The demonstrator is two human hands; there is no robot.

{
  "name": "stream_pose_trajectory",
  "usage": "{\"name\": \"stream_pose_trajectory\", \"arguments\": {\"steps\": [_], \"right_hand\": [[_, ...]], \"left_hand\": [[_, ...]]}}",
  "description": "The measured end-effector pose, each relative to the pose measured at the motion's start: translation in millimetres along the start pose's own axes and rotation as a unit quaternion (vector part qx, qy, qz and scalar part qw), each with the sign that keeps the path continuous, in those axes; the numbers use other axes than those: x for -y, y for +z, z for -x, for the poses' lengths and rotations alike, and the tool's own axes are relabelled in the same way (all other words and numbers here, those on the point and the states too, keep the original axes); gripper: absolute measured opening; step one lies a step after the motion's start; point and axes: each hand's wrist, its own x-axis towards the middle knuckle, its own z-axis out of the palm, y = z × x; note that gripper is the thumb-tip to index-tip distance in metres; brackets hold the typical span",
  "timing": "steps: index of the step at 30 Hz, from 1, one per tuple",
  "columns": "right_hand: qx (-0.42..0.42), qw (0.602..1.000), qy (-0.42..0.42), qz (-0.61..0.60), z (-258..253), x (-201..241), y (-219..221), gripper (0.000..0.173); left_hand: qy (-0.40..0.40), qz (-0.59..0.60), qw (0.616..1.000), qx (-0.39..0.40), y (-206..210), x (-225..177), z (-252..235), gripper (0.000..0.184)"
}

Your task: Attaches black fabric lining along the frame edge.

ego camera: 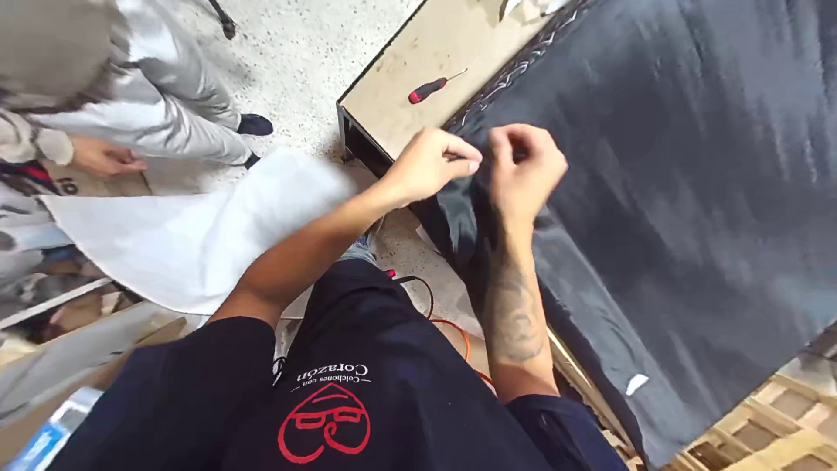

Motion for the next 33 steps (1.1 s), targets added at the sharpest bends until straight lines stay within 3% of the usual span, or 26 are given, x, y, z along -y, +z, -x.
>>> {"name": "stream_pose_trajectory", "arguments": {"steps": [2, 4, 5, 6, 9, 11, 12, 14, 17, 19, 23, 25, 28, 30, 32, 33], "right_hand": [[0.017, 0.999, 0.012, -0.043, 30, 26, -30, 0.034], [0.079, 0.997, 0.011, 0.0, 63, 48, -31, 0.084], [0.078, 0.996, 0.011, 0.036, 74, 51, -18, 0.102], [0.058, 0.997, 0.009, 0.058, 81, 49, -4, 0.103], [-0.034, 0.998, -0.025, 0.043, 66, 37, 13, 0.063], [-0.061, 0.997, -0.044, 0.032, 60, 35, 6, 0.027], [-0.06, 0.996, -0.06, 0.039, 57, 35, 0, 0.016], [-0.038, 0.995, -0.077, 0.05, 58, 40, -12, 0.021], [-0.013, 0.995, -0.079, 0.053, 52, 55, -16, 0.026], [0.003, 0.993, -0.108, 0.051, 44, 74, -11, 0.026], [0.041, 0.987, -0.152, 0.02, 36, 101, -3, 0.025], [0.036, 0.99, -0.132, -0.033, 27, 105, -5, 0.018], [0.002, 0.984, -0.069, -0.164, 10, 106, -14, 0.029], [-0.006, 0.975, -0.055, -0.215, 7, 107, -27, 0.022], [0.045, 0.99, -0.085, -0.105, 16, 107, -47, 0.029], [0.09, 0.992, -0.09, -0.026, 25, 109, -56, 0.048]], "left_hand": [[-0.037, 0.013, 0.999, 0.012, -8, -5, -25, 0.019], [-0.034, 0.003, 0.998, 0.046, -13, -11, -40, 0.017], [-0.028, -0.008, 0.997, 0.07, -15, -16, -46, 0.016], [-0.024, -0.019, 0.995, 0.097, -14, -22, -47, 0.016], [0.016, -0.104, 0.987, 0.123, -19, -39, -37, 0.027], [0.025, -0.202, 0.977, 0.063, -33, -47, 0, 0.044], [0.027, -0.218, 0.975, 0.004, -40, -48, 22, 0.043], [0.041, -0.202, 0.975, -0.083, -43, -27, 62, 0.032], [0.067, -0.216, 0.971, -0.075, -16, 29, 92, 0.042], [0.12, -0.206, 0.964, -0.12, 2, 61, 88, 0.044], [0.217, -0.118, 0.938, -0.243, 7, 81, 61, 0.019], [0.202, -0.086, 0.949, -0.226, 0, 81, 54, 0.013], [0.156, -0.013, 0.975, -0.158, -12, 78, 47, 0.018], [0.153, -0.015, 0.98, -0.127, -18, 76, 43, 0.011], [0.166, -0.024, 0.98, -0.107, -21, 75, 40, 0.009], [0.178, -0.024, 0.978, -0.102, -23, 76, 39, 0.01]]}}
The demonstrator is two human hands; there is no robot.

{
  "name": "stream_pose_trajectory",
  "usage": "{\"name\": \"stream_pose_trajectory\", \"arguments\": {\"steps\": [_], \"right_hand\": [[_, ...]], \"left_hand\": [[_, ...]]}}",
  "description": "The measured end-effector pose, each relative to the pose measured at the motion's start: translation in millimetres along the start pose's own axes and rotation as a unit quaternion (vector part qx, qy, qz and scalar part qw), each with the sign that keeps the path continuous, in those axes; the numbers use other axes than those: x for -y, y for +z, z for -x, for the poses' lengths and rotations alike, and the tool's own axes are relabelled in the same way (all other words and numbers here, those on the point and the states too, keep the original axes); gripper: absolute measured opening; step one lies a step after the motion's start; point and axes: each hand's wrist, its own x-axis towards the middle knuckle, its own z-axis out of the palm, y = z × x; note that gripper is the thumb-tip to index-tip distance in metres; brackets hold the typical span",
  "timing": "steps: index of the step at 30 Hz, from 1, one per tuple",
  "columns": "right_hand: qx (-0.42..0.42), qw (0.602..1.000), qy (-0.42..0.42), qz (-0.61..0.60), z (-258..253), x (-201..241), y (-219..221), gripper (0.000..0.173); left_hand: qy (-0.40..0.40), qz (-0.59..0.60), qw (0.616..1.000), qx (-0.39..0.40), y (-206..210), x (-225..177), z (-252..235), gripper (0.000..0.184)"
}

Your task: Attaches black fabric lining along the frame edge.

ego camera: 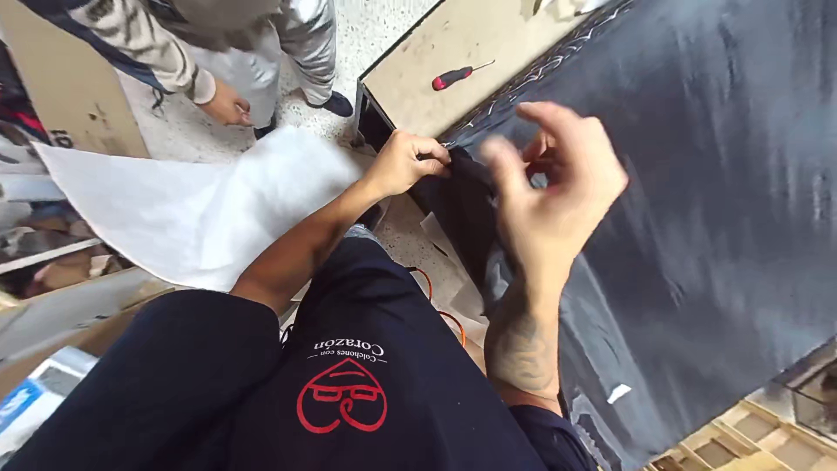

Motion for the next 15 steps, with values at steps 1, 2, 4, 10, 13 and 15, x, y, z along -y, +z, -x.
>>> {"name": "stream_pose_trajectory", "arguments": {"steps": [1, 2, 4, 10, 13, 15], "right_hand": [[0.047, 0.997, 0.017, 0.064, 10, 5, -1, 0.072], [0.08, 0.99, 0.044, 0.108, 20, 7, 5, 0.09], [0.07, 0.987, 0.072, 0.125, 38, -1, 22, 0.085], [0.001, 0.998, 0.017, 0.064, 32, 0, 24, 0.022], [0.01, 0.996, 0.029, 0.087, 29, -2, 29, 0.035], [0.059, 0.99, 0.063, 0.112, 41, -1, 32, 0.075]], "left_hand": [[0.014, 0.002, 1.0, 0.001, -1, 1, -1, 0.01], [0.018, 0.008, 1.0, 0.004, -2, 2, -1, 0.009], [0.022, 0.024, 0.999, 0.012, -4, 4, 1, 0.008], [0.043, 0.04, 0.998, 0.034, -7, 7, 2, 0.01], [0.025, 0.024, 0.998, 0.045, -7, 3, -2, 0.012], [0.01, 0.019, 0.999, 0.034, -6, 2, 2, 0.013]]}}
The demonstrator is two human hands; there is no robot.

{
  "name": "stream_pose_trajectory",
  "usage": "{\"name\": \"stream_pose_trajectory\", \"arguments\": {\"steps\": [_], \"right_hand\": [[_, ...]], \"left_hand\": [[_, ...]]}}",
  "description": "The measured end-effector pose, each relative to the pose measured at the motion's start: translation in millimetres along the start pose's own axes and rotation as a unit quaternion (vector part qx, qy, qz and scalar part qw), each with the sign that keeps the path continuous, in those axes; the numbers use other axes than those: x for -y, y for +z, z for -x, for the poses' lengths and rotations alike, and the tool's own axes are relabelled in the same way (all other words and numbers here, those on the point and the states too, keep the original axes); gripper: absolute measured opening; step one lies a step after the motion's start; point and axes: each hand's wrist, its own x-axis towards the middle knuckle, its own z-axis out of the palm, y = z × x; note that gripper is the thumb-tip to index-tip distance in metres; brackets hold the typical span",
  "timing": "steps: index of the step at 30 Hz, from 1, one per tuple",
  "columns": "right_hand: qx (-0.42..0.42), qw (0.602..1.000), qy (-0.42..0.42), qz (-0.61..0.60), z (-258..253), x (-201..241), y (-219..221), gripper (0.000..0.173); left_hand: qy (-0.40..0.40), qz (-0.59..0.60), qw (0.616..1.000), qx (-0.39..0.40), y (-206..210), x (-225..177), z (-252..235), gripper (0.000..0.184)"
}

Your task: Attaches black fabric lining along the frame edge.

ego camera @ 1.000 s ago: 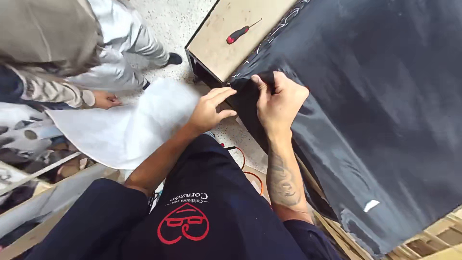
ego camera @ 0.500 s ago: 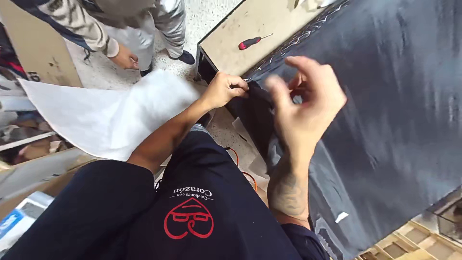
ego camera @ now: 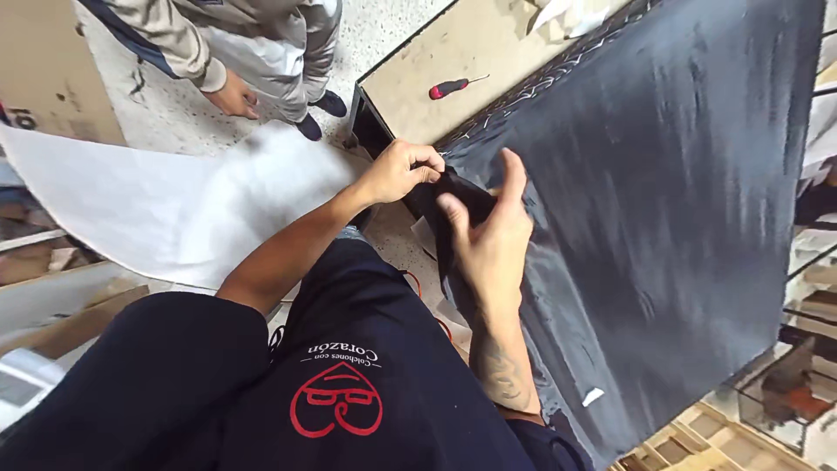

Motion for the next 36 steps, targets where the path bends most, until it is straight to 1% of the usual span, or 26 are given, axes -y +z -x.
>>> {"name": "stream_pose_trajectory", "arguments": {"steps": [1, 2, 4, 5, 6, 8, 10, 12, 14, 17, 18, 20, 23, 26, 29, 30, 31, 32, 34, 35, 36], "right_hand": [[0.018, 1.0, 0.006, 0.002, 11, 2, 4, 0.084], [0.025, 1.0, 0.007, -0.003, 22, 6, 9, 0.079], [0.016, 0.999, -0.018, -0.021, 47, 15, 22, 0.04], [0.014, 0.998, -0.044, -0.04, 59, 18, 28, 0.025], [0.022, 0.995, -0.076, -0.066, 69, 21, 34, 0.019], [0.06, 0.98, -0.139, -0.131, 82, 26, 42, 0.016], [0.108, 0.964, -0.179, -0.167, 85, 32, 49, 0.017], [0.14, 0.955, -0.195, -0.174, 83, 37, 56, 0.018], [0.154, 0.956, -0.171, -0.184, 83, 42, 59, 0.018], [0.166, 0.963, -0.09, -0.191, 86, 45, 57, 0.018], [0.164, 0.968, -0.072, -0.174, 90, 47, 55, 0.018], [0.149, 0.982, -0.053, -0.1, 96, 50, 52, 0.016], [0.086, 0.995, -0.045, 0.016, 99, 51, 49, 0.014], [0.012, 0.997, -0.05, 0.056, 99, 49, 58, 0.021], [-0.053, 0.997, -0.054, 0.021, 104, 47, 73, 0.039], [-0.06, 0.997, -0.052, 0.0, 105, 45, 77, 0.041], [-0.052, 0.997, -0.047, -0.016, 107, 44, 79, 0.041], [-0.03, 0.999, -0.036, -0.02, 109, 43, 81, 0.046], [0.013, 1.0, -0.009, -0.012, 109, 40, 91, 0.066], [0.009, 1.0, 0.0, -0.014, 108, 37, 100, 0.067], [-0.011, 1.0, 0.004, -0.023, 106, 33, 110, 0.064]], "left_hand": [[-0.001, -0.003, 1.0, -0.007, 2, -1, 6, 0.013], [0.003, -0.009, 1.0, -0.015, 4, -3, 13, 0.013], [0.009, -0.022, 0.999, -0.023, 5, -5, 33, 0.014], [0.01, -0.031, 0.999, -0.02, 5, -6, 46, 0.014], [0.011, -0.049, 0.999, -0.014, 3, -8, 60, 0.014], [0.016, -0.105, 0.994, 0.017, -1, -14, 89, 0.015], [0.046, -0.149, 0.987, 0.047, -5, -13, 112, 0.019], [0.092, -0.163, 0.981, 0.058, -10, -9, 126, 0.017], [0.116, -0.174, 0.975, 0.08, -17, -6, 134, 0.017], [0.106, -0.16, 0.975, 0.113, -24, -7, 137, 0.019], [0.1, -0.145, 0.977, 0.117, -23, -9, 138, 0.02], [0.095, -0.11, 0.981, 0.129, -19, -12, 137, 0.02], [0.108, -0.092, 0.978, 0.152, -8, -16, 133, 0.016], [0.124, -0.111, 0.975, 0.148, -2, -22, 131, 0.014], [0.125, -0.122, 0.972, 0.155, -9, -25, 128, 0.014], [0.122, -0.124, 0.972, 0.159, -12, -26, 127, 0.015], [0.121, -0.125, 0.971, 0.161, -15, -28, 126, 0.016], [0.123, -0.129, 0.971, 0.16, -17, -30, 126, 0.017], [0.135, -0.151, 0.967, 0.152, -19, -34, 124, 0.021], [0.14, -0.16, 0.966, 0.146, -18, -36, 123, 0.021], [0.146, -0.167, 0.965, 0.138, -17, -38, 122, 0.021]]}}
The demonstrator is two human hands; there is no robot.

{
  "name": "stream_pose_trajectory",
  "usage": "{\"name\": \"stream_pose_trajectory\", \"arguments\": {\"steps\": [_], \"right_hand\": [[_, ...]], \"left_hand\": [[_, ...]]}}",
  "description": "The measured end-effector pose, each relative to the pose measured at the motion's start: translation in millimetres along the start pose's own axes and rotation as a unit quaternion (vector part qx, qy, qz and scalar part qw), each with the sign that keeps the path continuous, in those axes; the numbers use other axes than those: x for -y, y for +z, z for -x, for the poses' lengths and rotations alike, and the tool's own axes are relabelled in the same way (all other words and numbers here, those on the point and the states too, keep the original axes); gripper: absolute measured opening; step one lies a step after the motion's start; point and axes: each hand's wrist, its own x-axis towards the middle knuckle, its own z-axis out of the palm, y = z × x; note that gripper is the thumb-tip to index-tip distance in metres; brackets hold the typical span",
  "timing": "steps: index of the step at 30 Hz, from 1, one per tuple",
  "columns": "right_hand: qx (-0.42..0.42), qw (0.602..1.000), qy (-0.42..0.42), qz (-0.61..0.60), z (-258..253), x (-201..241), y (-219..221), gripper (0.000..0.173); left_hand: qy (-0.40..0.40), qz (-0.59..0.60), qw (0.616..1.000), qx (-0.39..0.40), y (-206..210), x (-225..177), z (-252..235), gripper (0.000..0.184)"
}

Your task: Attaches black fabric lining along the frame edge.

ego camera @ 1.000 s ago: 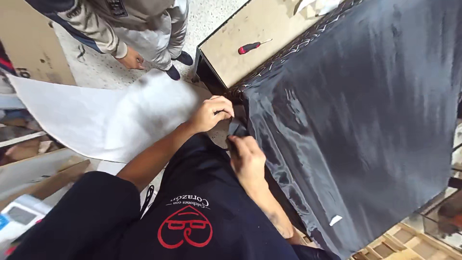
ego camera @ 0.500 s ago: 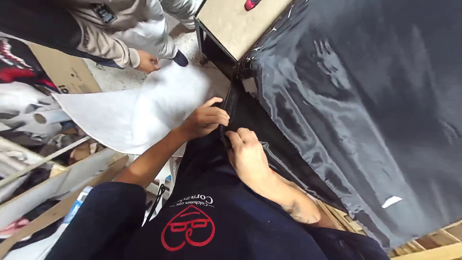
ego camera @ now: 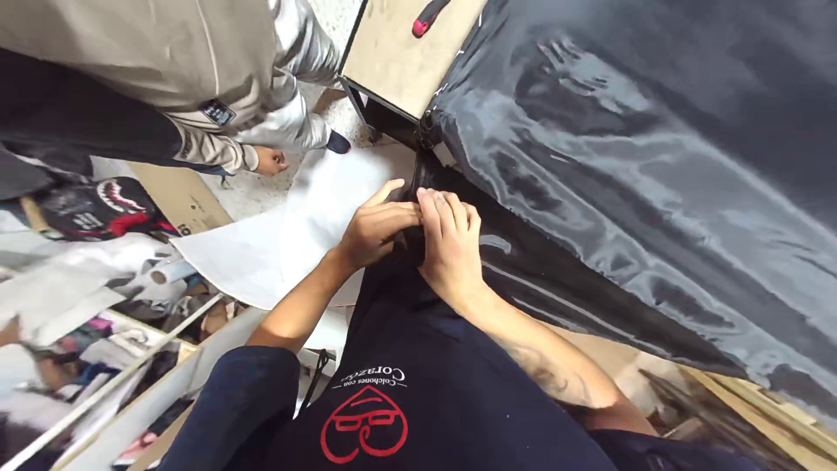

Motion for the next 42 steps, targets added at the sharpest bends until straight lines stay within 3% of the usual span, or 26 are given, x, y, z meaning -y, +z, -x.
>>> {"name": "stream_pose_trajectory", "arguments": {"steps": [3, 7, 14, 20, 25, 32, 35, 37, 38, 42], "right_hand": [[-0.096, 0.994, -0.033, -0.05, -9, -15, 23, 0.045], [-0.141, 0.983, -0.073, -0.087, -19, -21, 34, 0.025], [-0.158, 0.984, -0.064, -0.057, -24, -20, 28, 0.012], [-0.182, 0.976, -0.102, -0.058, -22, -22, 28, 0.01], [-0.146, 0.969, -0.128, -0.156, -37, -27, 27, 0.003], [-0.107, 0.975, -0.023, -0.191, -61, -25, 4, 0.013], [-0.104, 0.972, -0.006, -0.208, -82, -37, -12, 0.012], [-0.091, 0.975, 0.011, -0.2, -92, -49, -28, 0.015], [-0.083, 0.978, 0.016, -0.189, -96, -54, -34, 0.016], [-0.054, 0.987, 0.003, -0.153, -105, -56, -44, 0.026]], "left_hand": [[0.001, -0.012, 0.999, -0.038, 3, -4, -5, 0.018], [-0.007, -0.027, 0.997, -0.073, 3, -11, -5, 0.02], [-0.027, -0.033, 0.984, -0.171, 4, -15, 1, 0.014], [-0.034, -0.031, 0.982, -0.184, 3, -15, 7, 0.012], [-0.015, -0.048, 0.985, -0.167, -2, -13, 1, 0.012], [0.018, -0.052, 0.988, -0.147, -6, -10, -32, 0.014], [-0.088, -0.032, 0.989, -0.113, -24, -2, -57, 0.016], [-0.173, -0.003, 0.983, -0.058, -30, 28, -71, 0.044], [-0.184, 0.013, 0.982, -0.035, -30, 44, -77, 0.05], [-0.054, 0.038, 0.997, 0.044, -26, 88, -130, 0.035]]}}
